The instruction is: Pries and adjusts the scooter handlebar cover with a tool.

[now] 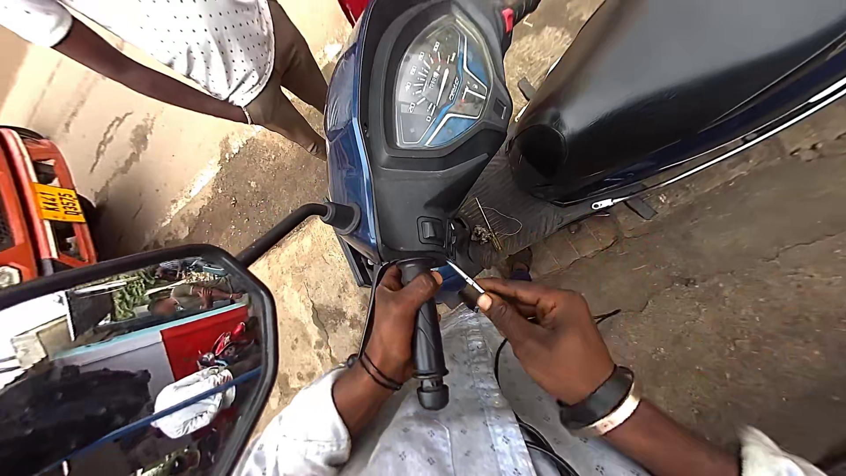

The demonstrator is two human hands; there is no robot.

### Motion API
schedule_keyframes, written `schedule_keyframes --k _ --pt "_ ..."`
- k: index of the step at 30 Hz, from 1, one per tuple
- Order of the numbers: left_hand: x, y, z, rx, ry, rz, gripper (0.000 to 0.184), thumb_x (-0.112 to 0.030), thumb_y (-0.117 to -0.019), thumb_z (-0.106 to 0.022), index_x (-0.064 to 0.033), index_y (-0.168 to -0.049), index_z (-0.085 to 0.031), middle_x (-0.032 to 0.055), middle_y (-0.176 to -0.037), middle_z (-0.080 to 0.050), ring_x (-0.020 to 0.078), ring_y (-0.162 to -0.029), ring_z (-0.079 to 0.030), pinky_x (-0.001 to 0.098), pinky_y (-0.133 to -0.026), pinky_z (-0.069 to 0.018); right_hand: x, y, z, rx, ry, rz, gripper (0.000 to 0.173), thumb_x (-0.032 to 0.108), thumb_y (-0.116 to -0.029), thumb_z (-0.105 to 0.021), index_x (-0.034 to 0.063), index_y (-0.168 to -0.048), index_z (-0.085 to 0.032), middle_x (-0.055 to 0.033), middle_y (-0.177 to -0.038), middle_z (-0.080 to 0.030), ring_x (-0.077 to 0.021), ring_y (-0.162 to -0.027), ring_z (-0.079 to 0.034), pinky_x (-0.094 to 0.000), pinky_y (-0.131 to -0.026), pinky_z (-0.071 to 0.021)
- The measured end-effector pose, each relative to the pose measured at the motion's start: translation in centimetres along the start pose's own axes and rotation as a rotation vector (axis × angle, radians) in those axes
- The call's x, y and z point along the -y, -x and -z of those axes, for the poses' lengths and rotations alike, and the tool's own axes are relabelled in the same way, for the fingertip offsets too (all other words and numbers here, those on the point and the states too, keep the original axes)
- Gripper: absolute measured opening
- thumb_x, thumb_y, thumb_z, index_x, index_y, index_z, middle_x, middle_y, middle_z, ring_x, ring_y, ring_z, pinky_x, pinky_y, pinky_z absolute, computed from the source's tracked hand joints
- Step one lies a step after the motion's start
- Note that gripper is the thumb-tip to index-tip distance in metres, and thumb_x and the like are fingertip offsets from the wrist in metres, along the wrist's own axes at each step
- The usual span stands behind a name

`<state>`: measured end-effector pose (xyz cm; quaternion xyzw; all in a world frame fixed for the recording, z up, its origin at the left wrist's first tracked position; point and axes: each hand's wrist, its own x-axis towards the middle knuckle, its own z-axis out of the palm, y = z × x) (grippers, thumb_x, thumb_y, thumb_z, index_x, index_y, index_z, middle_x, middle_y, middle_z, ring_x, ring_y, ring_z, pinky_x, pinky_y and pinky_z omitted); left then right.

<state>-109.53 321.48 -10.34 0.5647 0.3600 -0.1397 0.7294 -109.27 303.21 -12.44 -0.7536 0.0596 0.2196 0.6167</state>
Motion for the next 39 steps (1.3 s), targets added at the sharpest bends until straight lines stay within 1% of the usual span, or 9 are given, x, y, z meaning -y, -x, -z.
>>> schedule_keyframes --k 4,9,15,21,24,28,32,35,39 --pt "0.2 0.1 0.0 0.006 0.001 -0.006 0.025 -0.023 -0.0855 -0.069 -0.0127 -0.107 -0.061 0.0024 -0.071 -0.059 0.0071 -0.051 -0.057 0.0216 -0.048 -0.0517 -2.1 2.7 -5.4 -0.203 -0.099 0.014 0.036 0.026 -0.1009 -0.062 0.0140 -0.133 -0.070 0.0073 -0.085 -0.074 0.0013 -0.058 -0.060 -0.0184 -0.054 -0.0529" --pt "0.2 0.3 -0.1 0.010 -0.047 -0.036 0.022 -0.023 -0.0877 -0.068 -0.0126 -0.106 -0.062 0.0028 -0.073 -0.060 0.0070 -0.052 -0.057 0.0216 -0.048 -0.0517 -2.2 3.1 -5.8 -0.236 -0.114 0.036 0.036 0.025 -0.1005 -0.063 0.0141 -0.134 -0.070 0.0068 -0.091 -0.076 0.0020 -0.058 -0.060 -0.0179 -0.053 -0.0528" --pt "0.3 0.7 -0.6 0.002 -0.019 -0.015 0.016 -0.021 -0.0884 -0.066 -0.0140 -0.102 -0.062 0.0007 -0.069 -0.057 0.0057 -0.050 -0.055 0.0213 -0.045 -0.0501 1.9 -2.8 4.6 0.359 0.086 -0.125 0.029 0.021 -0.1017 -0.065 0.0165 -0.129 -0.074 0.0007 -0.071 -0.067 -0.0065 -0.045 -0.048 -0.0240 -0.040 -0.0419" --pt "-0.1 0.3 -0.4 0.007 -0.036 0.008 0.014 -0.022 -0.0883 -0.067 -0.0142 -0.099 -0.063 0.0010 -0.066 -0.057 0.0062 -0.049 -0.055 0.0210 -0.045 -0.0490 5.7 -8.0 6.8 0.629 0.255 -0.222 0.024 0.016 -0.1004 -0.067 0.0159 -0.122 -0.078 -0.0023 -0.065 -0.064 -0.0057 -0.040 -0.045 -0.0214 -0.035 -0.0374" --pt "-0.2 0.0 -0.2 0.012 -0.045 0.010 0.017 -0.024 -0.0870 -0.068 -0.0133 -0.100 -0.063 0.0016 -0.067 -0.057 0.0068 -0.050 -0.055 0.0218 -0.047 -0.0500 4.9 -7.3 6.3 0.520 0.217 -0.177 0.021 0.018 -0.0979 -0.071 0.0162 -0.117 -0.080 0.0004 -0.068 -0.070 -0.0049 -0.043 -0.050 -0.0220 -0.039 -0.0420" --pt "-0.3 -0.4 -0.1 0.002 -0.052 -0.002 0.020 -0.024 -0.0854 -0.069 -0.0121 -0.101 -0.063 0.0024 -0.068 -0.059 0.0078 -0.051 -0.057 0.0226 -0.048 -0.0514 0.9 -2.8 2.7 0.169 0.168 0.052 0.025 0.025 -0.0960 -0.068 0.0205 -0.117 -0.080 0.0101 -0.085 -0.076 -0.0002 -0.060 -0.064 -0.0225 -0.053 -0.0551" --pt "0.0 -0.1 -0.2 0.011 -0.075 -0.005 0.024 -0.027 -0.0864 -0.069 -0.0119 -0.104 -0.061 0.0018 -0.068 -0.059 0.0077 -0.051 -0.057 0.0224 -0.049 -0.0519 -2.7 1.8 -4.3 -0.185 -0.033 0.134 0.033 0.022 -0.0993 -0.062 0.0112 -0.128 -0.073 0.0049 -0.098 -0.078 0.0045 -0.066 -0.064 -0.0159 -0.061 -0.0561" --pt "0.0 -0.1 0.0 0.022 -0.082 -0.009 0.023 -0.025 -0.0866 -0.069 -0.0109 -0.103 -0.061 0.0023 -0.069 -0.059 0.0076 -0.052 -0.057 0.0221 -0.049 -0.0518 -1.9 1.8 -4.7 -0.210 -0.151 0.052 0.030 0.020 -0.0981 -0.066 0.0129 -0.126 -0.075 0.0051 -0.092 -0.077 0.0002 -0.060 -0.063 -0.0188 -0.054 -0.0548" --pt "0.1 -0.3 0.1 0.032 -0.083 -0.030 0.024 -0.026 -0.0866 -0.069 -0.0108 -0.103 -0.062 0.0030 -0.068 -0.059 0.0077 -0.051 -0.056 0.0216 -0.048 -0.0508 -1.6 1.6 -4.5 -0.207 -0.180 0.035 0.030 0.019 -0.0976 -0.067 0.0124 -0.126 -0.075 0.0047 -0.095 -0.078 -0.0020 -0.064 -0.066 -0.0199 -0.057 -0.0569"
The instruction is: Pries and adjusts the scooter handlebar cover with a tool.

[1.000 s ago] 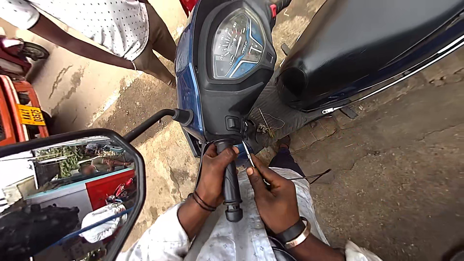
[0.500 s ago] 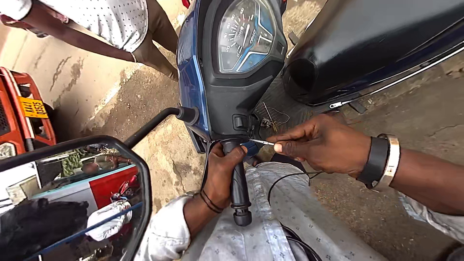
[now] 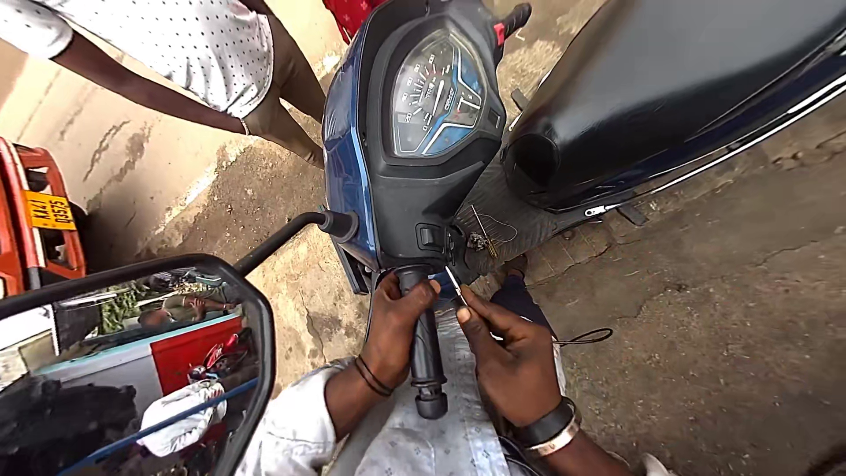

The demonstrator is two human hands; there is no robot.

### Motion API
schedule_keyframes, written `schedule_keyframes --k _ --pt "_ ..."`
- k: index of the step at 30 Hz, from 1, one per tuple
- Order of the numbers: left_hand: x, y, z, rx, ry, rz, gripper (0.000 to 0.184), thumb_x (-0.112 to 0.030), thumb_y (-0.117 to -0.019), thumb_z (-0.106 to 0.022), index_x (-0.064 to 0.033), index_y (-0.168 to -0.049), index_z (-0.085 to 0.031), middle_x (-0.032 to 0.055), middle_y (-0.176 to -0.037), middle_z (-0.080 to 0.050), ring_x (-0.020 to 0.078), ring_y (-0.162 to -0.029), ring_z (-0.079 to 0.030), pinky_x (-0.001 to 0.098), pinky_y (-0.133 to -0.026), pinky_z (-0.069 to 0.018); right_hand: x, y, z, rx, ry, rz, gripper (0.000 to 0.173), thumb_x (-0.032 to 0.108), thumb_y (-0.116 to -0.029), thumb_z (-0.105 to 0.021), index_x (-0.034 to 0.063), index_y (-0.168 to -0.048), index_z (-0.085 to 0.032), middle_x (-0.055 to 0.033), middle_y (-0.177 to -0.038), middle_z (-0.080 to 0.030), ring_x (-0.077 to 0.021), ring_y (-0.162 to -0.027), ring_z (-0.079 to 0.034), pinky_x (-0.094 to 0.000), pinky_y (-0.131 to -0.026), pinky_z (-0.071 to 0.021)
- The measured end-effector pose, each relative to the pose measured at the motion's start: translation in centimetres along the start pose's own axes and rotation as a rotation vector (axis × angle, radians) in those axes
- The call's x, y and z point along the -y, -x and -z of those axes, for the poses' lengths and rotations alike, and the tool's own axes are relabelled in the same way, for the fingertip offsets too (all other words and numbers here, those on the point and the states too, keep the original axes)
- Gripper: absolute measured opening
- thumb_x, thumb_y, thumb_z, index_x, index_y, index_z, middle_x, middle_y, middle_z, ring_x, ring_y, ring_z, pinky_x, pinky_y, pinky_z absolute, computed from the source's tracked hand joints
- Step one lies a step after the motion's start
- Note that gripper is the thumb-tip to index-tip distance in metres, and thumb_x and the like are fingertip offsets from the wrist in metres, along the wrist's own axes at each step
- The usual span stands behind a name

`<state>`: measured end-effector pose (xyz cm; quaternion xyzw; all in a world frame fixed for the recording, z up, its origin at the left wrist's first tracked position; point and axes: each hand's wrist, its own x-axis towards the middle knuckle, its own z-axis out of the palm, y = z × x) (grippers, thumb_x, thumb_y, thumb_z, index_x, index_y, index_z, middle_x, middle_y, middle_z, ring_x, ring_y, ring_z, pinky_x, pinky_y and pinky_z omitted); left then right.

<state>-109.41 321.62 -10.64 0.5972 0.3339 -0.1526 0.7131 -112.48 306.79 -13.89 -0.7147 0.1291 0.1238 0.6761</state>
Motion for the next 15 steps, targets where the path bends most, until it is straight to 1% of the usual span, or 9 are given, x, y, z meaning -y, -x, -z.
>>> schedule_keyframes --k 3,5,7,10,11,12,13,14,15 --pt "0.0 0.0 0.3 0.021 0.032 -0.025 0.021 -0.025 -0.0873 -0.068 -0.0108 -0.101 -0.062 0.0027 -0.067 -0.058 0.0071 -0.050 -0.056 0.0214 -0.047 -0.0513 -0.3 -0.1 -0.1 0.023 -0.149 -0.137 0.029 0.020 -0.0981 -0.068 0.0141 -0.126 -0.076 -0.0015 -0.072 -0.068 -0.0090 -0.045 -0.049 -0.0253 -0.039 -0.0418" --pt "0.0 0.1 0.2 0.028 0.043 -0.035 0.018 -0.024 -0.0875 -0.067 -0.0112 -0.099 -0.063 0.0022 -0.066 -0.058 0.0068 -0.049 -0.056 0.0211 -0.046 -0.0506 -0.6 0.0 0.0 0.057 -0.258 -0.260 0.024 0.022 -0.0997 -0.065 0.0108 -0.118 -0.077 -0.0039 -0.063 -0.060 -0.0091 -0.039 -0.040 -0.0251 -0.034 -0.0336" --pt "0.1 0.3 0.0 0.018 0.039 -0.039 0.018 -0.025 -0.0885 -0.067 -0.0115 -0.099 -0.063 0.0020 -0.066 -0.057 0.0067 -0.049 -0.055 0.0211 -0.046 -0.0499 -0.1 0.2 0.1 0.095 -0.385 -0.404 0.025 0.023 -0.1041 -0.058 0.0064 -0.114 -0.074 -0.0038 -0.059 -0.053 -0.0064 -0.036 -0.035 -0.0220 -0.032 -0.0308" --pt "0.1 0.5 -0.2 -0.012 0.026 -0.040 0.018 -0.025 -0.0897 -0.067 -0.0116 -0.101 -0.063 0.0023 -0.066 -0.058 0.0068 -0.049 -0.055 0.0210 -0.046 -0.0504 1.0 0.3 0.0 0.140 -0.620 -0.625 0.035 0.030 -0.1109 -0.044 0.0056 -0.118 -0.068 -0.0016 -0.059 -0.047 -0.0033 -0.034 -0.032 -0.0191 -0.029 -0.0319" --pt "0.0 0.6 -0.2 -0.021 0.017 -0.040 0.018 -0.025 -0.0898 -0.067 -0.0116 -0.101 -0.063 0.0022 -0.066 -0.058 0.0069 -0.048 -0.056 0.0213 -0.046 -0.0510 1.1 0.3 -0.1 0.133 -0.626 -0.626 0.035 0.029 -0.1109 -0.044 0.0055 -0.118 -0.068 -0.0016 -0.059 -0.047 -0.0032 -0.033 -0.032 -0.0188 -0.029 -0.0318" --pt "-0.1 0.7 -0.2 -0.028 0.005 -0.038 0.018 -0.025 -0.0896 -0.067 -0.0118 -0.101 -0.063 0.0021 -0.066 -0.059 0.0070 -0.048 -0.056 0.0216 -0.046 -0.0512 0.7 0.3 -0.2 0.115 -0.568 -0.561 0.031 0.026 -0.1098 -0.048 0.0050 -0.119 -0.069 -0.0023 -0.059 -0.050 -0.0033 -0.034 -0.033 -0.0186 -0.030 -0.0312" --pt "-0.2 0.7 -0.2 -0.031 -0.003 -0.037 0.018 -0.026 -0.0897 -0.067 -0.0119 -0.101 -0.063 0.0021 -0.066 -0.059 0.0072 -0.049 -0.056 0.0219 -0.046 -0.0512 0.1 0.4 -0.2 0.084 -0.449 -0.430 0.027 0.020 -0.1069 -0.055 0.0045 -0.120 -0.072 -0.0031 -0.060 -0.055 -0.0041 -0.036 -0.036 -0.0192 -0.032 -0.0318" --pt "-0.2 0.6 -0.2 -0.032 -0.006 -0.038 0.018 -0.025 -0.0895 -0.068 -0.0117 -0.101 -0.064 0.0023 -0.067 -0.060 0.0074 -0.049 -0.056 0.0220 -0.046 -0.0513 -0.6 0.2 0.0 0.061 -0.289 -0.266 0.025 0.019 -0.1021 -0.062 0.0065 -0.120 -0.075 -0.0023 -0.063 -0.062 -0.0060 -0.040 -0.042 -0.0216 -0.036 -0.0356" --pt "-0.3 0.6 -0.2 -0.030 -0.001 -0.040 0.018 -0.025 -0.0897 -0.068 -0.0114 -0.100 -0.064 0.0024 -0.068 -0.060 0.0075 -0.049 -0.057 0.0221 -0.046 -0.0514 -1.1 -0.1 0.4 0.064 -0.133 -0.134 0.027 0.021 -0.0993 -0.065 0.0095 -0.121 -0.076 0.0005 -0.069 -0.067 -0.0066 -0.044 -0.050 -0.0234 -0.040 -0.0427"
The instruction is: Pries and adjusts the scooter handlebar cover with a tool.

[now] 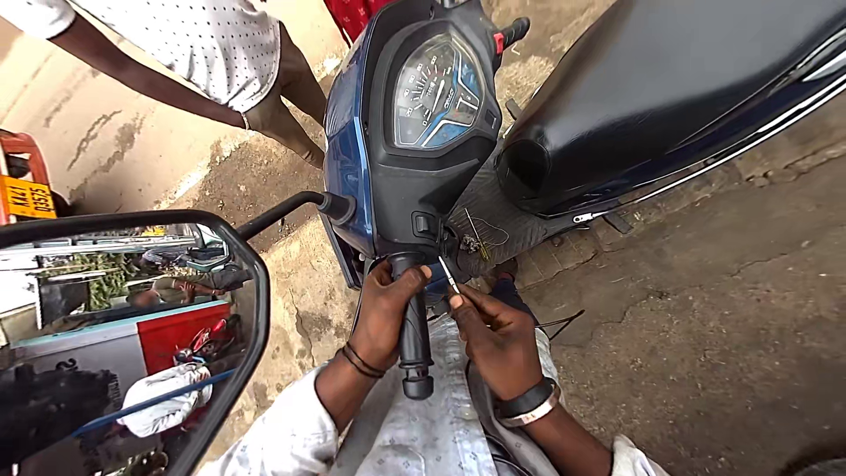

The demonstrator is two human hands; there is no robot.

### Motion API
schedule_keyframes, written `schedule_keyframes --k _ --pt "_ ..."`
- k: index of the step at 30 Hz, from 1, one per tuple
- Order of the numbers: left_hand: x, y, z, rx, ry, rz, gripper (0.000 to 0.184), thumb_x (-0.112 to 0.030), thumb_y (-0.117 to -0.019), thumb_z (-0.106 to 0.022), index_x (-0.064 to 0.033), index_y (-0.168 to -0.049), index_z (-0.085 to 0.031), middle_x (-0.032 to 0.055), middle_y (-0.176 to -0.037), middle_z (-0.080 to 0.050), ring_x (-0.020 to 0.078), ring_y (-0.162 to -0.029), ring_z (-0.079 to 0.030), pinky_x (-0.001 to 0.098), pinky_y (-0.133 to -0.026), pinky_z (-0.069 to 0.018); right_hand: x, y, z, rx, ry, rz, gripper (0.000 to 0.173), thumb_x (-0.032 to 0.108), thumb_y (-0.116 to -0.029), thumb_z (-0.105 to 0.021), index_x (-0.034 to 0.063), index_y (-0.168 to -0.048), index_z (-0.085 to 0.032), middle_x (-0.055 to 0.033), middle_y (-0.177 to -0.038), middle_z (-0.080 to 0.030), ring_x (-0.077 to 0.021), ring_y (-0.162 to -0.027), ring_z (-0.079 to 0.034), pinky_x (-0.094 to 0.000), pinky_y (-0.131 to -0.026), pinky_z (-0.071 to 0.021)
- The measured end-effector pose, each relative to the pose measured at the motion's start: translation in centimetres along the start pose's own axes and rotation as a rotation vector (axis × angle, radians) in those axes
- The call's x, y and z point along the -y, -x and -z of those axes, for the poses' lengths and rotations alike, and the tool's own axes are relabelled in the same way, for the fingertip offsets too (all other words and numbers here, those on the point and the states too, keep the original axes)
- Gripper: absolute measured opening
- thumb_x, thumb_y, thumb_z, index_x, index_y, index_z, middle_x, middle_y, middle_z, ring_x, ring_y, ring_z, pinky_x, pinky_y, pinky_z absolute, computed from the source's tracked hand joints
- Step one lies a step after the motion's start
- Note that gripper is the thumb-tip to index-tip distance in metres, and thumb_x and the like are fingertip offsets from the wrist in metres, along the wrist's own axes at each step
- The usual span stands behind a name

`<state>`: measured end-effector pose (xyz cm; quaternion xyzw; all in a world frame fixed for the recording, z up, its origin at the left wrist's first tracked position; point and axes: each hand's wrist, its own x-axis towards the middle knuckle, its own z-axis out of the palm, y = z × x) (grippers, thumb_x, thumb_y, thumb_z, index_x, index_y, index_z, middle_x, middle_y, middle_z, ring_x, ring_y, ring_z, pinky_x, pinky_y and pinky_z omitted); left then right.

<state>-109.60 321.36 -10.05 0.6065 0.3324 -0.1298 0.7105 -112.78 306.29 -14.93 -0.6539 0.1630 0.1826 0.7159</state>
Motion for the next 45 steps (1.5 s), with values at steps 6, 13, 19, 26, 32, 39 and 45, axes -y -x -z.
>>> schedule_keyframes --k 6,13,19,26,32,39,45 --pt "0.0 0.1 0.0 0.031 -0.022 -0.029 0.017 -0.027 -0.0913 -0.065 -0.0122 -0.098 -0.064 0.0017 -0.065 -0.058 0.0065 -0.048 -0.056 0.0208 -0.045 -0.0500 2.0 0.7 2.4 0.158 0.141 -0.070 0.028 0.029 -0.1015 -0.062 0.0148 -0.121 -0.076 0.0012 -0.067 -0.063 -0.0097 -0.047 -0.049 -0.0264 -0.043 -0.0426" --pt "0.3 0.2 0.0 0.023 -0.011 -0.035 0.015 -0.027 -0.0914 -0.065 -0.0136 -0.099 -0.064 0.0009 -0.066 -0.058 0.0059 -0.048 -0.056 0.0200 -0.045 -0.0499 0.9 -0.4 5.6 0.157 0.069 0.059 0.018 0.019 -0.0993 -0.058 0.0130 -0.116 -0.059 -0.0017 -0.077 -0.063 -0.0117 -0.057 -0.059 -0.0254 -0.052 -0.0525" --pt "0.3 -0.5 0.5 0.021 0.043 0.016 0.028 -0.030 -0.0872 -0.069 -0.0098 -0.104 -0.061 0.0037 -0.070 -0.061 0.0075 -0.053 -0.059 0.0207 -0.049 -0.0530 2.4 -7.8 6.7 0.267 0.444 0.139 0.024 0.018 -0.1029 -0.055 0.0091 -0.122 -0.066 -0.0044 -0.089 -0.065 -0.0146 -0.069 -0.059 -0.0378 -0.063 -0.0507" --pt "-1.6 0.1 0.5 -0.074 0.100 0.219 0.026 -0.024 -0.0844 -0.070 -0.0076 -0.104 -0.062 0.0099 -0.084 -0.067 0.0147 -0.067 -0.068 0.0275 -0.062 -0.0597 3.7 -14.1 9.3 0.538 0.915 0.619 0.038 0.028 -0.1050 -0.056 0.0331 -0.142 -0.064 -0.0074 -0.102 -0.073 -0.0276 -0.090 -0.071 -0.0494 -0.074 -0.0578" --pt "-0.5 0.4 0.6 0.001 0.362 0.175 0.029 -0.024 -0.0806 -0.085 -0.0069 -0.101 -0.074 0.0094 -0.091 -0.070 0.0132 -0.070 -0.067 0.0283 -0.067 -0.0593 4.1 -19.2 9.1 0.715 0.910 0.857 0.035 0.029 -0.1008 -0.058 0.0373 -0.133 -0.070 -0.0014 -0.097 -0.073 -0.0230 -0.085 -0.069 -0.0435 -0.071 -0.0545" --pt "-0.1 0.5 0.4 -0.039 0.231 0.126 0.016 -0.028 -0.0823 -0.082 -0.0138 -0.086 -0.076 0.0003 -0.072 -0.068 0.0098 -0.066 -0.067 0.0281 -0.070 -0.0584 4.0 -20.7 9.6 0.784 0.802 0.921 0.037 0.026 -0.0971 -0.057 0.0377 -0.129 -0.072 -0.0003 -0.091 -0.073 -0.0201 -0.076 -0.066 -0.0393 -0.062 -0.0503" --pt "-0.1 0.3 0.7 0.051 0.294 0.151 0.008 -0.020 -0.0847 -0.077 -0.0164 -0.078 -0.074 -0.0050 -0.064 -0.064 0.0048 -0.059 -0.063 0.0236 -0.063 -0.0548 4.1 -21.0 9.3 0.778 0.804 0.963 0.042 0.020 -0.0958 -0.057 0.0376 -0.131 -0.071 -0.0039 -0.096 -0.073 -0.0228 -0.078 -0.066 -0.0405 -0.064 -0.0501"
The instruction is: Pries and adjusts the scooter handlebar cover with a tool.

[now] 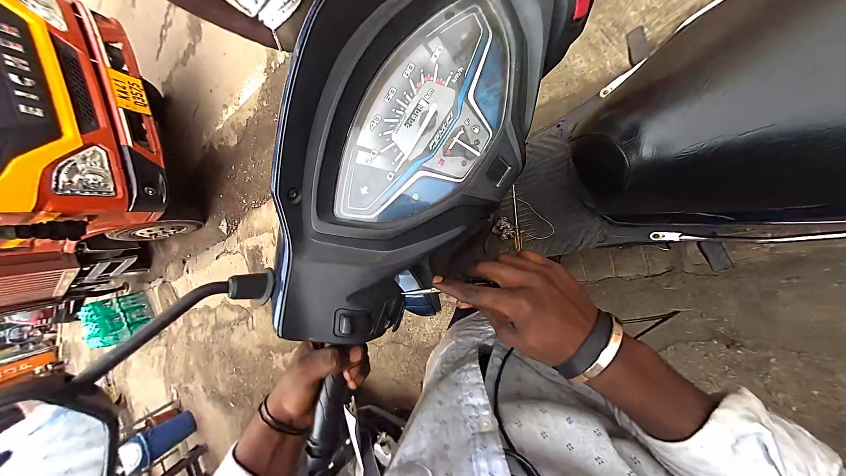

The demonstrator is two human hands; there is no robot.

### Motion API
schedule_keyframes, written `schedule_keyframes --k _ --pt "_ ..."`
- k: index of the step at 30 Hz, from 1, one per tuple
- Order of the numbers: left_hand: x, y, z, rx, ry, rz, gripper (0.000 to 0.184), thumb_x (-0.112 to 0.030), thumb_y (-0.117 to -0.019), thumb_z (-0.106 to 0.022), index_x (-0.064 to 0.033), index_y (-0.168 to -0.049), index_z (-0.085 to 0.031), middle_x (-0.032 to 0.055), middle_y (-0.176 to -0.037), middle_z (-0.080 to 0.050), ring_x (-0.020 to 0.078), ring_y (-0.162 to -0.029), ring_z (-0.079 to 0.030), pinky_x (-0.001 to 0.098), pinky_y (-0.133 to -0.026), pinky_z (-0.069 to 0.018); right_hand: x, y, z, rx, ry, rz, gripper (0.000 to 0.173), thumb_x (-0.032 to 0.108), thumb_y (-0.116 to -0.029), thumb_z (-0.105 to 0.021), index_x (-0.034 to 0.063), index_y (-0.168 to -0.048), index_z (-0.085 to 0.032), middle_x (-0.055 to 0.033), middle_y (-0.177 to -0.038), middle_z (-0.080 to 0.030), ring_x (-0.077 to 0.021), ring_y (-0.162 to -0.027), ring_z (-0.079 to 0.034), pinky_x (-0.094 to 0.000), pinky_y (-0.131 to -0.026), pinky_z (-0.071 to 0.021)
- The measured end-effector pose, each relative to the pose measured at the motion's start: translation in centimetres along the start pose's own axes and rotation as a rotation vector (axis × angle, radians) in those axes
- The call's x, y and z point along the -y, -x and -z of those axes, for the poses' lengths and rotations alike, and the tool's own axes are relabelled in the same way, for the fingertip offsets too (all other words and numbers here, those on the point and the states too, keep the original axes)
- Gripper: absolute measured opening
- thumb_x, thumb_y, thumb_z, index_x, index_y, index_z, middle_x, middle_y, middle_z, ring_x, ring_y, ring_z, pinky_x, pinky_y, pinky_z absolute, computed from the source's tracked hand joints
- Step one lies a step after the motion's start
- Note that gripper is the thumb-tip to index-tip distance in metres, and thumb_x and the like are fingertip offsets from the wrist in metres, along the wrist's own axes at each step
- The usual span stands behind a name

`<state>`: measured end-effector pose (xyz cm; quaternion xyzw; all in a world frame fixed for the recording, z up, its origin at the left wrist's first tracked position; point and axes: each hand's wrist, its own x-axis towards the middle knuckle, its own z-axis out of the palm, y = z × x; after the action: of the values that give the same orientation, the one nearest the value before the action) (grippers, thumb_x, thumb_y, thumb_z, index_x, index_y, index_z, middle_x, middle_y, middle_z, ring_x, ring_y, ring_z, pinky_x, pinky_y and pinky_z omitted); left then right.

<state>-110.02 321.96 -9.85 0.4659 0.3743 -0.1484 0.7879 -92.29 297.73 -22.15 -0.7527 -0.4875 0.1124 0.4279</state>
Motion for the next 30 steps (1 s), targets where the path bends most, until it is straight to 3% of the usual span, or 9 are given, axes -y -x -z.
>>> schedule_keyframes --k 9,13,15,17,19,22,26,28,30 --pt "-0.6 0.4 -0.4 -0.025 0.091 0.103 0.004 -0.017 -0.0841 -0.077 -0.0135 -0.084 -0.076 -0.0039 -0.065 -0.065 0.0047 -0.059 -0.064 0.0216 -0.061 -0.0556 0.9 -1.6 2.2 0.106 0.170 0.063 0.046 0.013 -0.0928 -0.058 0.0349 -0.131 -0.072 -0.0068 -0.094 -0.071 -0.0274 -0.078 -0.065 -0.0416 -0.064 -0.0471" --pt "-0.9 0.2 -0.8 -0.033 0.102 0.128 0.005 -0.017 -0.0836 -0.077 -0.0128 -0.084 -0.076 -0.0043 -0.064 -0.064 0.0040 -0.058 -0.063 0.0206 -0.059 -0.0549 1.1 -3.5 3.8 0.121 0.297 0.210 0.035 0.012 -0.0975 -0.053 0.0240 -0.122 -0.075 -0.0090 -0.088 -0.068 -0.0297 -0.075 -0.062 -0.0430 -0.065 -0.0446" --pt "-1.0 0.1 -0.9 -0.059 0.104 0.151 0.007 -0.019 -0.0821 -0.078 -0.0124 -0.083 -0.075 -0.0042 -0.062 -0.063 0.0040 -0.056 -0.062 0.0204 -0.057 -0.0543 -0.6 -4.5 3.5 0.119 0.254 0.313 0.038 0.010 -0.0938 -0.055 0.0276 -0.121 -0.075 -0.0068 -0.089 -0.070 -0.0284 -0.077 -0.064 -0.0431 -0.067 -0.0462" --pt "-1.2 0.3 -0.9 -0.070 0.109 0.174 0.008 -0.019 -0.0813 -0.078 -0.0118 -0.083 -0.075 -0.0042 -0.062 -0.063 0.0038 -0.055 -0.062 0.0202 -0.056 -0.0542 -1.7 -4.6 2.6 0.115 0.167 0.344 0.042 0.009 -0.0924 -0.054 0.0303 -0.122 -0.075 -0.0057 -0.091 -0.071 -0.0266 -0.079 -0.063 -0.0431 -0.073 -0.0455" --pt "-1.2 0.2 -0.8 -0.046 0.116 0.177 0.008 -0.019 -0.0819 -0.078 -0.0118 -0.085 -0.076 -0.0046 -0.063 -0.063 0.0035 -0.055 -0.062 0.0202 -0.056 -0.0540 -2.1 -4.4 1.4 0.095 0.108 0.337 0.038 0.008 -0.0931 -0.056 0.0258 -0.120 -0.076 -0.0078 -0.092 -0.072 -0.0279 -0.083 -0.068 -0.0446 -0.080 -0.0525" --pt "-1.1 0.0 -0.5 0.014 0.123 0.168 0.006 -0.019 -0.0849 -0.076 -0.0130 -0.085 -0.076 -0.0053 -0.064 -0.064 0.0030 -0.057 -0.063 0.0199 -0.059 -0.0543 -2.5 -3.9 0.3 0.029 0.068 0.320 0.036 0.006 -0.0940 -0.057 0.0233 -0.119 -0.075 -0.0105 -0.102 -0.074 -0.0310 -0.093 -0.070 -0.0465 -0.087 -0.0554" --pt "-1.0 -0.2 0.1 0.087 0.085 0.152 0.010 -0.022 -0.0889 -0.075 -0.0137 -0.084 -0.075 -0.0064 -0.063 -0.063 0.0018 -0.056 -0.062 0.0184 -0.057 -0.0535 -2.5 -2.1 -0.1 -0.034 0.060 0.183 0.037 0.007 -0.0923 -0.057 0.0224 -0.120 -0.075 -0.0118 -0.108 -0.073 -0.0333 -0.100 -0.069 -0.0509 -0.094 -0.0528" --pt "-0.9 -0.3 -0.2 0.059 0.078 0.136 0.008 -0.020 -0.0870 -0.075 -0.0130 -0.083 -0.075 -0.0057 -0.061 -0.061 0.0019 -0.054 -0.060 0.0182 -0.055 -0.0531 -2.4 -0.4 -0.3 -0.056 -0.018 -0.001 0.031 0.015 -0.0996 -0.051 0.0165 -0.121 -0.073 -0.0115 -0.106 -0.072 -0.0308 -0.097 -0.069 -0.0496 -0.086 -0.0543" --pt "-1.0 -0.5 -0.7 0.035 0.075 0.118 0.007 -0.018 -0.0849 -0.075 -0.0127 -0.080 -0.074 -0.0048 -0.059 -0.059 0.0020 -0.052 -0.059 0.0179 -0.053 -0.0519 -1.3 1.3 -0.5 -0.046 -0.122 -0.181 0.034 0.029 -0.1046 -0.048 0.0123 -0.123 -0.070 -0.0070 -0.103 -0.071 -0.0205 -0.085 -0.069 -0.0418 -0.072 -0.0578"
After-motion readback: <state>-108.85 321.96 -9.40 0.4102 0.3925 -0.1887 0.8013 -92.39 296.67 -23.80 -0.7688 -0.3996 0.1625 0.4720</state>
